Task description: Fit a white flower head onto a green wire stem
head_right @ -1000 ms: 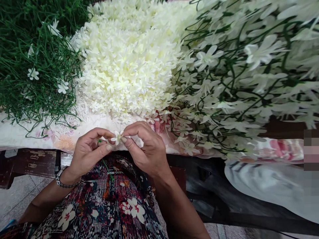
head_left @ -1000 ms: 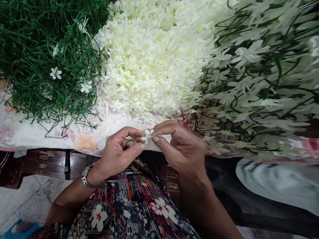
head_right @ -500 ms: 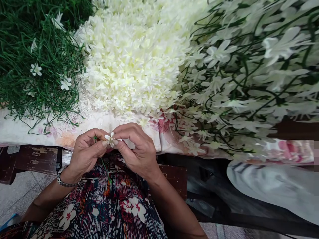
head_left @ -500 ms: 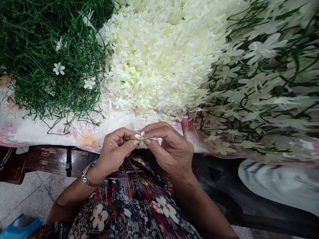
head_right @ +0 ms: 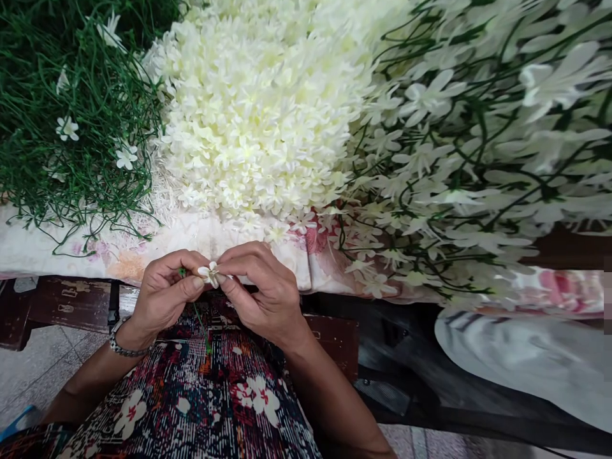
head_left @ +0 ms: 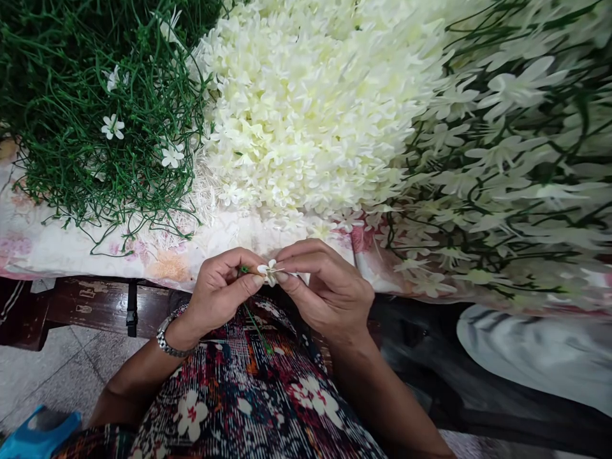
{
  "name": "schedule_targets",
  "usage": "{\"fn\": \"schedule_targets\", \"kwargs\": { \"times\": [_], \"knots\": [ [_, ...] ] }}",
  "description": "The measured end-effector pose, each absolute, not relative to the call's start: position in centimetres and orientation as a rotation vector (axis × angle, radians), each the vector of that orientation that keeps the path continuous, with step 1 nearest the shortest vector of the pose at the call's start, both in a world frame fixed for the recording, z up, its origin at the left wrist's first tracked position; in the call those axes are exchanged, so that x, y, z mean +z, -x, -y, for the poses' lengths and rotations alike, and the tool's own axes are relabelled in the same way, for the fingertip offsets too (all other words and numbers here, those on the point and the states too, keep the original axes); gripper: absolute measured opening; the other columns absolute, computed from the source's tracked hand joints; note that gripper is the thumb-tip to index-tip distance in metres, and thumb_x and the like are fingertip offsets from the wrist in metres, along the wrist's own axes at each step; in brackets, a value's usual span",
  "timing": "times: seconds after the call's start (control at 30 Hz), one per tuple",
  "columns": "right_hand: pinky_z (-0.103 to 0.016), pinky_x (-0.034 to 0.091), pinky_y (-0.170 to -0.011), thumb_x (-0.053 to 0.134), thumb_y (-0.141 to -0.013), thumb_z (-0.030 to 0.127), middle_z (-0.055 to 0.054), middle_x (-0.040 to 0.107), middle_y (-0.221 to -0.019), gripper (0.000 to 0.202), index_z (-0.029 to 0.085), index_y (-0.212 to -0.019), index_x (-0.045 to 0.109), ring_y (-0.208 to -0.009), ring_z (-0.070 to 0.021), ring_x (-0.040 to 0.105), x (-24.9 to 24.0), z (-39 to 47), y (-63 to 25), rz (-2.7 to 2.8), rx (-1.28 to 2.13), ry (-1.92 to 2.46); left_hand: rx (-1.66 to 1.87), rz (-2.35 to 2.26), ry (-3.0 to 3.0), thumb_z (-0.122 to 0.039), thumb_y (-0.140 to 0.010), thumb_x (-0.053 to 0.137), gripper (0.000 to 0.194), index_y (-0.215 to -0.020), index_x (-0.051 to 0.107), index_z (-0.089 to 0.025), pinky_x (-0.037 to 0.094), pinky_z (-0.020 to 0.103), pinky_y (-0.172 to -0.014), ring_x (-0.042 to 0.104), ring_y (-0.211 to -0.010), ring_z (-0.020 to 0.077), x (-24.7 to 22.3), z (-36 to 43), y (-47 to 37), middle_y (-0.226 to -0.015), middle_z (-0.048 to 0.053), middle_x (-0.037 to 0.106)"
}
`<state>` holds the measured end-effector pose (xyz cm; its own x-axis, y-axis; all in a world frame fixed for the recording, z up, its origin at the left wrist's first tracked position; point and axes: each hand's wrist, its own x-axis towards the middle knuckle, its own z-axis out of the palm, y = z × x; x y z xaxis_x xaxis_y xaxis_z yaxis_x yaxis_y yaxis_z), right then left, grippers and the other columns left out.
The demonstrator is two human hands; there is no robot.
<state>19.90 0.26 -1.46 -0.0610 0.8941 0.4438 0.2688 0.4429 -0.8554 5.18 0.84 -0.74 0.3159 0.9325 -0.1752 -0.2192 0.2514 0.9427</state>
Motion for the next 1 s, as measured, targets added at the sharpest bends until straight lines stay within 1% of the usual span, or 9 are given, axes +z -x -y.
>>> {"fn": "schedule_targets", "kwargs": {
  "times": [0.17, 0.33, 0.43, 0.63, 0.7, 0.8, 0.87, 1.0],
  "knots": [
    [-0.03, 0.047, -0.063, 0.059, -0.065, 0.005, -0.002, 0.058, -0.08, 0.025, 0.019, -0.085, 0.057, -0.075, -0.0131, 0.055, -1.44, -0.13, -20.17, 1.715, 0.567, 1.04, 0.975, -0.859, -1.04, -0.023, -0.071, 0.058, 0.008, -0.071, 0.058, -0.015, 0.035, 0.019, -0.052, 0.043, -0.056, 0.0061, -0.64, -0.84, -5.17, -0.067, 0.0, 0.054],
    [-0.03, 0.047, -0.064, 0.06, -0.064, 0.005, -0.002, 0.058, -0.08, 0.026, 0.019, -0.086, 0.054, -0.073, -0.0121, 0.055, -1.62, -0.09, -20.18, 1.785, 0.415, 1.021, 0.986, -0.866, -1.091, -0.022, -0.072, 0.057, 0.008, -0.071, 0.059, -0.015, 0.038, 0.021, -0.056, 0.047, -0.061, 0.0081, -0.56, -0.83, -5.15, -0.069, 0.001, 0.056],
    [-0.029, 0.047, -0.063, 0.06, -0.065, 0.006, -0.002, 0.058, -0.078, 0.026, 0.018, -0.086, 0.052, -0.072, -0.0116, 0.055, -1.81, -0.1, -20.0, 1.806, 0.292, 1.033, 0.993, -0.872, -1.093, -0.021, -0.073, 0.057, 0.007, -0.072, 0.059, -0.015, 0.037, 0.02, -0.055, 0.046, -0.06, 0.0072, -0.74, -0.72, -5.14, -0.07, 0.001, 0.056],
    [-0.031, 0.046, -0.065, 0.061, -0.064, 0.007, -0.004, 0.06, -0.079, 0.027, 0.017, -0.086, 0.049, -0.072, -0.0134, 0.056, -2.18, -0.13, -19.85, 1.903, 0.096, 1.068, 0.99, -0.922, -1.103, -0.02, -0.072, 0.057, 0.006, -0.071, 0.058, -0.015, 0.035, 0.02, -0.052, 0.043, -0.057, 0.0066, -1.0, -0.64, -5.15, -0.068, 0.0, 0.053],
    [-0.031, 0.046, -0.064, 0.06, -0.065, 0.008, -0.004, 0.059, -0.079, 0.026, 0.019, -0.086, 0.05, -0.073, -0.0134, 0.056, -2.13, -0.14, -19.91, 1.917, 0.143, 1.056, 0.993, -0.937, -1.124, -0.02, -0.072, 0.057, 0.006, -0.07, 0.058, -0.015, 0.036, 0.02, -0.054, 0.044, -0.059, 0.0073, -0.9, -0.65, -5.16, -0.067, 0.0, 0.053],
    [-0.028, 0.046, -0.061, 0.058, -0.066, 0.008, -0.002, 0.058, -0.077, 0.023, 0.02, -0.085, 0.051, -0.072, -0.0124, 0.055, -1.84, -0.06, -19.95, 1.852, 0.367, 1.055, 0.985, -0.927, -1.127, -0.022, -0.071, 0.058, 0.008, -0.069, 0.058, -0.014, 0.037, 0.021, -0.056, 0.046, -0.061, 0.0085, -0.74, -0.58, -5.14, -0.067, 0.001, 0.054],
    [-0.026, 0.046, -0.059, 0.056, -0.068, 0.007, -0.001, 0.057, -0.075, 0.021, 0.02, -0.084, 0.052, -0.071, -0.0116, 0.054, -1.58, 0.04, -19.91, 1.778, 0.494, 1.053, 0.984, -0.909, -1.076, -0.026, -0.072, 0.057, 0.012, -0.073, 0.058, -0.014, 0.036, 0.02, -0.053, 0.045, -0.058, 0.0075, -0.72, -0.48, -5.11, -0.066, 0.001, 0.054],
    [-0.025, 0.045, -0.056, 0.054, -0.069, 0.007, -0.001, 0.056, -0.072, 0.018, 0.02, -0.081, 0.054, -0.067, -0.0111, 0.054, -1.35, 0.25, -19.73, 1.664, 0.599, 1.029, 0.96, -0.868, -0.95, -0.029, -0.074, 0.056, 0.015, -0.08, 0.057, -0.015, 0.029, 0.017, -0.042, 0.035, -0.044, 0.0031, -0.82, -0.47, -5.15, -0.061, -0.001, 0.053]
  ]
}}
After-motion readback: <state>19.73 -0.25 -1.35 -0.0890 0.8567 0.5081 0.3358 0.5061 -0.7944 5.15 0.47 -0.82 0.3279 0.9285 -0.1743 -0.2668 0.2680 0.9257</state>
